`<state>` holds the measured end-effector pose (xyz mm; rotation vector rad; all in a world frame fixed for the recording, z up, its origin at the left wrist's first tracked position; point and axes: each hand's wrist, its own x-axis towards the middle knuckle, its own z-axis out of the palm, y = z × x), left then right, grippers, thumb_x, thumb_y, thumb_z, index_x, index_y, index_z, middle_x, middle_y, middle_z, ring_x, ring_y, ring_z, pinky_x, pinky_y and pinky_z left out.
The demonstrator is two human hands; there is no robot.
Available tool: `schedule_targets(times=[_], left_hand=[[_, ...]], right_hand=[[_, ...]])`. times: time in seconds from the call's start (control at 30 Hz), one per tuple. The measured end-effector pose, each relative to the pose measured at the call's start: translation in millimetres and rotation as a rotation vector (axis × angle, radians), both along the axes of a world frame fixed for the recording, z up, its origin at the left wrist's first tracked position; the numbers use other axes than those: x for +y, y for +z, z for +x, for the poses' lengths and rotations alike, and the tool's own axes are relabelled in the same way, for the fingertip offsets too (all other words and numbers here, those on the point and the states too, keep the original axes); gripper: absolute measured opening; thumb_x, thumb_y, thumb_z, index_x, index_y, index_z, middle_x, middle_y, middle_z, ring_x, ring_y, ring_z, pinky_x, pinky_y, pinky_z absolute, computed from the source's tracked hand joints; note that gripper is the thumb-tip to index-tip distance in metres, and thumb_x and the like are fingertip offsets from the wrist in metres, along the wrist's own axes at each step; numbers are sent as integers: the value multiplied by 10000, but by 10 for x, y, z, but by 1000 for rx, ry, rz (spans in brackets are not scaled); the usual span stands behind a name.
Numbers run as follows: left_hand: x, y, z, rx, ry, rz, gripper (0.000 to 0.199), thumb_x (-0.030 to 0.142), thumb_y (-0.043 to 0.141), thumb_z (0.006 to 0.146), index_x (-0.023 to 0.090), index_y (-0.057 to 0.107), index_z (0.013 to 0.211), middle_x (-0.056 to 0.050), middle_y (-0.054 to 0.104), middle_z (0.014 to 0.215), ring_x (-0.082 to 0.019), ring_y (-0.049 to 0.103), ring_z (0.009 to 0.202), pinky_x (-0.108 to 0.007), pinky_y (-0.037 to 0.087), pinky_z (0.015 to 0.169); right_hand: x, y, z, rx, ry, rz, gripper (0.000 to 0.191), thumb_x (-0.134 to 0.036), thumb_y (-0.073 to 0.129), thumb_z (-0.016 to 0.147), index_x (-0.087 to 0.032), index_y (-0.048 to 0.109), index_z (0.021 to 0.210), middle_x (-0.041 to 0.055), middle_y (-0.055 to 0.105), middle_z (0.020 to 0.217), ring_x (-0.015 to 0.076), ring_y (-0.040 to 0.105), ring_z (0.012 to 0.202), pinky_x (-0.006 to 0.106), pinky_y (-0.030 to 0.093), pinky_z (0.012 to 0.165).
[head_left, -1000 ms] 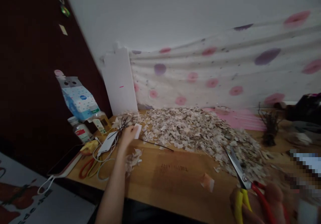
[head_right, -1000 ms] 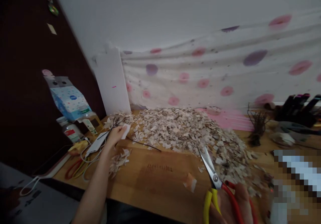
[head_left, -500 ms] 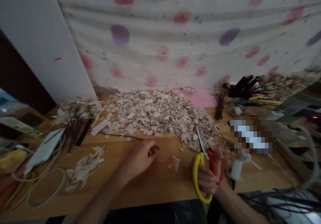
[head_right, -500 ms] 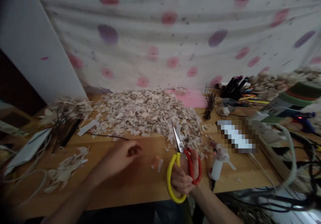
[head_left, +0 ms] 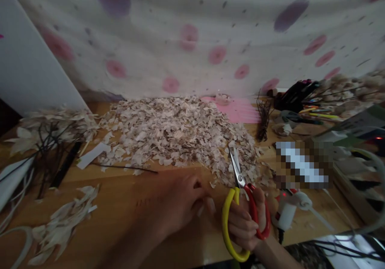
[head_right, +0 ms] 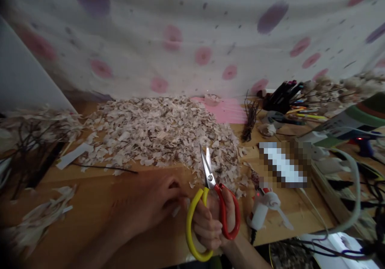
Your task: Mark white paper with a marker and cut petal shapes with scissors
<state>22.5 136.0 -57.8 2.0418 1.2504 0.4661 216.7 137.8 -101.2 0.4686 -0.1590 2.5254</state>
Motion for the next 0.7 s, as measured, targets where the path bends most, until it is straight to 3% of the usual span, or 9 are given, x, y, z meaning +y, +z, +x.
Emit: schedule_targets(times=[0.17,0.37,0.57,0.7], left_hand=[[31,-69,42,-215,21,53,205,144,547,894,243,720,846,-50,668,916,-220,618,881,-295,452,740],[35,-140,130,-224,145,-29,194,271,497,944,220,656,844,-41,635,834,-191,577,740,-302,394,653],[100,-216,276,-480,229,-149,140,191,678,761,209,640,627,-21,616,696,-180,512,681,-320,329,657],[179,-234,204,-642,347,-214,114,228,711,734,190,648,647,9,612,623,-143,514,602,-273,364,609]], right_hand=[[15,59,-12,-5,25,4,539,-672,497,884,-195,394,655,-86,417,553,12,247,380,83,265,312],[22,107,6,-45,25,-7,544,-674,482,888,-200,384,638,-76,418,553,23,255,399,90,256,327],[11,45,44,-107,4,43,541,-684,475,887,-205,395,649,-102,378,490,20,209,353,78,252,287],[16,32,76,-112,24,79,525,-664,506,884,-208,384,655,-100,388,491,25,216,355,87,260,295]])
